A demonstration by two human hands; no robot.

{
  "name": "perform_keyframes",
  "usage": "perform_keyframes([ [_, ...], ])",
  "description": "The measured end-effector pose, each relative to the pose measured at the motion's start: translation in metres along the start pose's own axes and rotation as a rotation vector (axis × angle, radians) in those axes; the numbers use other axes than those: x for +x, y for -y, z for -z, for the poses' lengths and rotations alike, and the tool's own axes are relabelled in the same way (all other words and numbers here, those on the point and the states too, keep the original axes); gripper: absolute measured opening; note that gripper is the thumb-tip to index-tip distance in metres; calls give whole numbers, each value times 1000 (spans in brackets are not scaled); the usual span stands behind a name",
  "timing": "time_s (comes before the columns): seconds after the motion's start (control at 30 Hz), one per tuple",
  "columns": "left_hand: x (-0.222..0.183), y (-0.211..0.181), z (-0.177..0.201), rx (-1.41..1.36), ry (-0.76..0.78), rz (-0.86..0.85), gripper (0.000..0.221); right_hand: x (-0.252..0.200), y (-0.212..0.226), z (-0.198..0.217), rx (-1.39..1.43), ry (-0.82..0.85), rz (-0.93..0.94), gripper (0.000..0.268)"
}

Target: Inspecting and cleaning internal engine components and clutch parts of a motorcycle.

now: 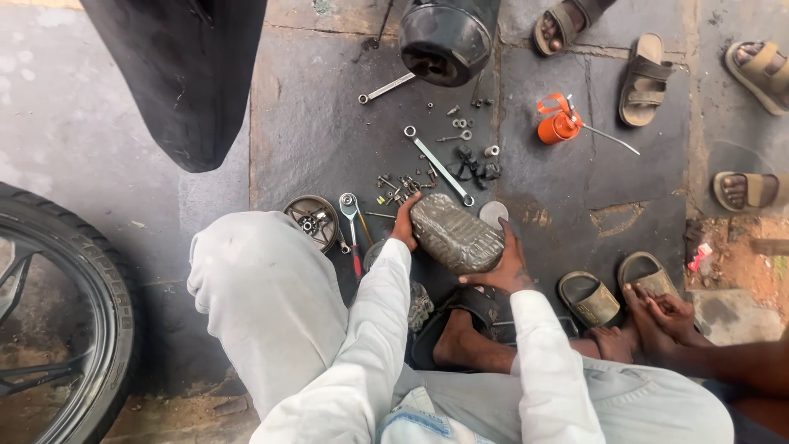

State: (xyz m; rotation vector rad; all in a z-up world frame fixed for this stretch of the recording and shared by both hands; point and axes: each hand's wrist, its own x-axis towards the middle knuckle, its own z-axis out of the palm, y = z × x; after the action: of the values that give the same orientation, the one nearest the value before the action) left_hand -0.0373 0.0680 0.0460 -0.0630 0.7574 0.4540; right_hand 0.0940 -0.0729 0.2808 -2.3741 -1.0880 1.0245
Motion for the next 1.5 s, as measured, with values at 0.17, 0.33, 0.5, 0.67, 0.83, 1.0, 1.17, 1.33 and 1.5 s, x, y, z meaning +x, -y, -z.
perform_keyframes([
  [0.17,-14,-15,-17,-5,88,13,63,4,4,-10,-133,-135,5,132],
  [0.33,-7,-10,-10,-80,56,47,60,-6,46,-7,-196,-164,-30,124],
  [0.5,-10,-5,-6,-219,170,35,56,-13,54,-13,-338,-166,21,124],
  [0.67,-4,-3,-8,-206,152,64,55,-13,55,-13,-337,-212,23,124],
  [0.83,11,-5,-2,-191,100,57,60,-13,57,-8,-310,-245,27,121],
  [1.0,93,34,67,-132,92,42,45,-8,34,0,-66,-273,-35,120],
  [1.17,74,21,44,-110,95,-50,40,-9,20,2,-30,-300,17,117],
  [1.33,80,31,41,-126,26,-137,39,-9,18,-4,12,-318,2,117],
  [1.5,91,47,61,-206,-62,-182,45,-16,41,-10,-6,-306,-10,115],
])
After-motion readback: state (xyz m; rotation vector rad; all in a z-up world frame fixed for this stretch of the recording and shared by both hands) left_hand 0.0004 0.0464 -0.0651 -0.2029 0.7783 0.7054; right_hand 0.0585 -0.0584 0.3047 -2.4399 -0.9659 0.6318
